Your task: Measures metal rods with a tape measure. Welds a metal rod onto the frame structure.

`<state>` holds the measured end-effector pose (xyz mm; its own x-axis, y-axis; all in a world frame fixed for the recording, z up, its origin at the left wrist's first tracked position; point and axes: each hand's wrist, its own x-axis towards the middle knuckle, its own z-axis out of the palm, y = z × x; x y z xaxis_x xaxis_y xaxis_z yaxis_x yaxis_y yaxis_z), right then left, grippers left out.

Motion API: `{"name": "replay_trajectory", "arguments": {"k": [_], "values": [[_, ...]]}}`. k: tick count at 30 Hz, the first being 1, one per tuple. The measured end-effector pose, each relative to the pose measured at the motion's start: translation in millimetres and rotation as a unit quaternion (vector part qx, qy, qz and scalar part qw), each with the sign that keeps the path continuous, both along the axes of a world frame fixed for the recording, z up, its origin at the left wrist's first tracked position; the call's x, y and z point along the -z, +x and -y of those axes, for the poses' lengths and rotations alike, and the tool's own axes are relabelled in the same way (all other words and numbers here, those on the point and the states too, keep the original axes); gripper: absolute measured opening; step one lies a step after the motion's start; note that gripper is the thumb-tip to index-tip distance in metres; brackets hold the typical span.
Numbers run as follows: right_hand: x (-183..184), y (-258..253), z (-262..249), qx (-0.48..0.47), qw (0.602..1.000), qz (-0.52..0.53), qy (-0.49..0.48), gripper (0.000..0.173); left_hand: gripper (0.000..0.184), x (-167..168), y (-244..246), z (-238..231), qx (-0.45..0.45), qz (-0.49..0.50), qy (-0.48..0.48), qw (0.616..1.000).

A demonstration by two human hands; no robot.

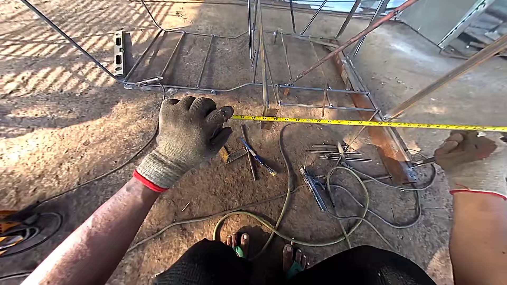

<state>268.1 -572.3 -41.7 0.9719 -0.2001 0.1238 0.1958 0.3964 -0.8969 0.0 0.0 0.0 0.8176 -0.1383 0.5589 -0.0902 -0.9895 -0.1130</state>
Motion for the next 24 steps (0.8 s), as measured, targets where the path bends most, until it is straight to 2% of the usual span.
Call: {"name": "replay_trajectory", "arguments": {"k": [3, 5, 8, 10, 12, 14, 17, 19, 22, 24], "values": [[1, -22, -45, 0.001, 0.980, -0.122, -0.160, 0.020, 0.043, -1, 0, 0, -0.002, -0.007, 0.000, 1.000], [13, -35, -84, -0.051, 0.945, -0.152, -0.284, 0.037, 0.043, -1, 0, 0, -0.004, -0.005, -0.002, 1.000], [24, -39, -158, -0.140, 0.890, -0.111, -0.419, 0.038, 0.042, 0, 2, -1, -0.007, 0.001, -0.001, 1.000], [19, -44, -213, -0.211, 0.866, -0.073, -0.448, 0.032, 0.042, 2, 3, -2, -0.010, 0.005, 0.003, 1.000], [18, -44, -264, -0.295, 0.868, -0.072, -0.393, 0.036, 0.042, 2, 2, -3, -0.014, 0.005, 0.000, 1.000], [15, -44, -311, -0.361, 0.887, -0.100, -0.271, 0.040, 0.041, 1, 5, -3, -0.012, 0.014, -0.004, 1.000], [16, -46, -365, -0.413, 0.889, -0.122, -0.156, 0.046, 0.037, 4, 5, -2, -0.009, 0.033, -0.004, 0.999], [22, -45, -380, -0.469, 0.869, -0.103, -0.120, 0.057, 0.036, 5, 4, -2, -0.011, 0.037, -0.003, 0.999], [22, -49, -394, -0.577, 0.810, -0.106, -0.007, 0.069, 0.036, 7, 4, -3, -0.010, 0.038, -0.001, 0.999], [28, -45, -406, -0.590, 0.793, -0.136, 0.069, 0.068, 0.036, 8, 5, -4, -0.009, 0.038, 0.000, 0.999]]}}
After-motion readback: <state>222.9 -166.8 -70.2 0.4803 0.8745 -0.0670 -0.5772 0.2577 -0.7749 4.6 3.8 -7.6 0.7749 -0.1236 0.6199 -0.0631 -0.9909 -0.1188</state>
